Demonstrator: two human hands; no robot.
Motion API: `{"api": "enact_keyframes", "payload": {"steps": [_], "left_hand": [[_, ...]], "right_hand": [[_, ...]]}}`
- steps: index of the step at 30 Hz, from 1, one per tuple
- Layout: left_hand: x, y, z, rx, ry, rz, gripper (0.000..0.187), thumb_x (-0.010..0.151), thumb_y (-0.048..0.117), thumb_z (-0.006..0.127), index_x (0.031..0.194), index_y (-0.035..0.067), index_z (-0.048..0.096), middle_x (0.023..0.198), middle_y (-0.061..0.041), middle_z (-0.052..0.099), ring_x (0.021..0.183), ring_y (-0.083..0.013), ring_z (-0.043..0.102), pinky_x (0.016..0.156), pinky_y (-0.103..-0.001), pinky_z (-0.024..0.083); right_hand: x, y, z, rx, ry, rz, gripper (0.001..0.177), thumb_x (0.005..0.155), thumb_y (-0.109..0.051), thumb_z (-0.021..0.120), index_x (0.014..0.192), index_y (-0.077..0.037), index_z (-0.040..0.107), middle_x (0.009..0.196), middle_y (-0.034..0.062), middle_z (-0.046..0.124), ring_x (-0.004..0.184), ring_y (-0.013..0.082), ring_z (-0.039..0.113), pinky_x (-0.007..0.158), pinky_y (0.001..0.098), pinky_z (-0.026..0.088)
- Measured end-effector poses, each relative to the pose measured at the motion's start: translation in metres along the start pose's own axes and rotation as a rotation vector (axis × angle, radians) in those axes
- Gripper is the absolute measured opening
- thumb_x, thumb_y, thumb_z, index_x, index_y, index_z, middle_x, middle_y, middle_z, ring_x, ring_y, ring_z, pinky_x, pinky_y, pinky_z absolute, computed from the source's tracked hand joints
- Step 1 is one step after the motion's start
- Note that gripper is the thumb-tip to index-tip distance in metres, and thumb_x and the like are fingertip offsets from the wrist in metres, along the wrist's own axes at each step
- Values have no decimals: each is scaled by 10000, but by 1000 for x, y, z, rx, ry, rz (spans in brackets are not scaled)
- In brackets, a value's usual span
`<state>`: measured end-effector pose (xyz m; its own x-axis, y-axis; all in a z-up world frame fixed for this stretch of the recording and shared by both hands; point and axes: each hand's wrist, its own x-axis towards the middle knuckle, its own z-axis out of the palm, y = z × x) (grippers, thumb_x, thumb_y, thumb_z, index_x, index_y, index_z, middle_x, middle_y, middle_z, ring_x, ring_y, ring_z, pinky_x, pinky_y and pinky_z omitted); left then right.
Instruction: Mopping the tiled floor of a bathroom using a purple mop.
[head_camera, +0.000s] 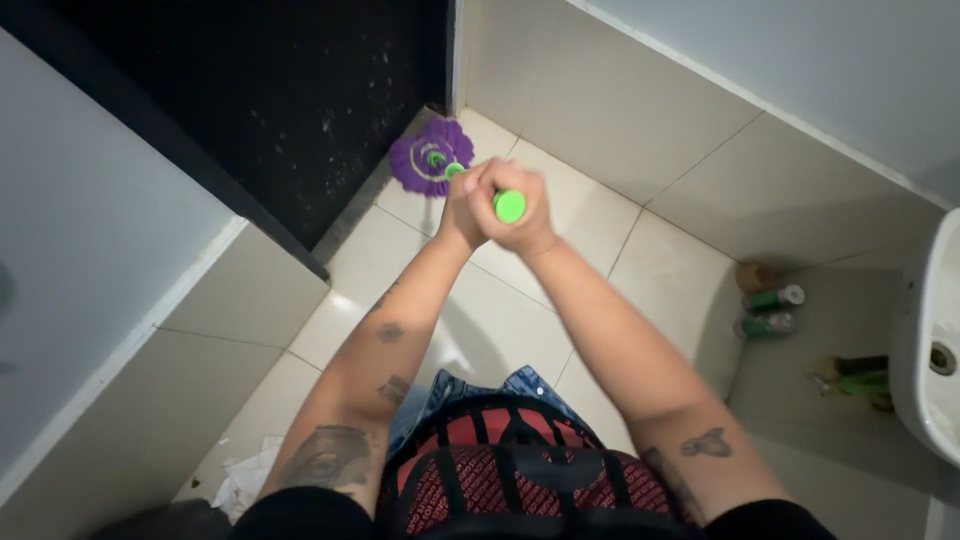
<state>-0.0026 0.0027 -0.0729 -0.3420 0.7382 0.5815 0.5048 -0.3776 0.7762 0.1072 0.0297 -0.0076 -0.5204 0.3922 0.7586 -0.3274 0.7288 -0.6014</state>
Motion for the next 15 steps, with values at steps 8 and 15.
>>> {"api": "enact_keyframes", "payload": {"steps": [8,15], "left_hand": [[30,21,-38,89,50,149,155,914,193,687,934,55,619,892,-95,699,811,-257,710,681,-359,548],[24,-69,-55,-263,-47,50,111,948,174,640,946,63,635,900,-72,700,812,-244,695,718,-362,545]], "right_hand": [[59,-41,23,-6,83,186,253,953,-56,686,761,-66,522,683,42,590,623,132,564,600,288,461],[45,20,69,-203,37,6,201,847,0,696,750,-57,530,745,80,647,722,212,607,720,364,471]]}}
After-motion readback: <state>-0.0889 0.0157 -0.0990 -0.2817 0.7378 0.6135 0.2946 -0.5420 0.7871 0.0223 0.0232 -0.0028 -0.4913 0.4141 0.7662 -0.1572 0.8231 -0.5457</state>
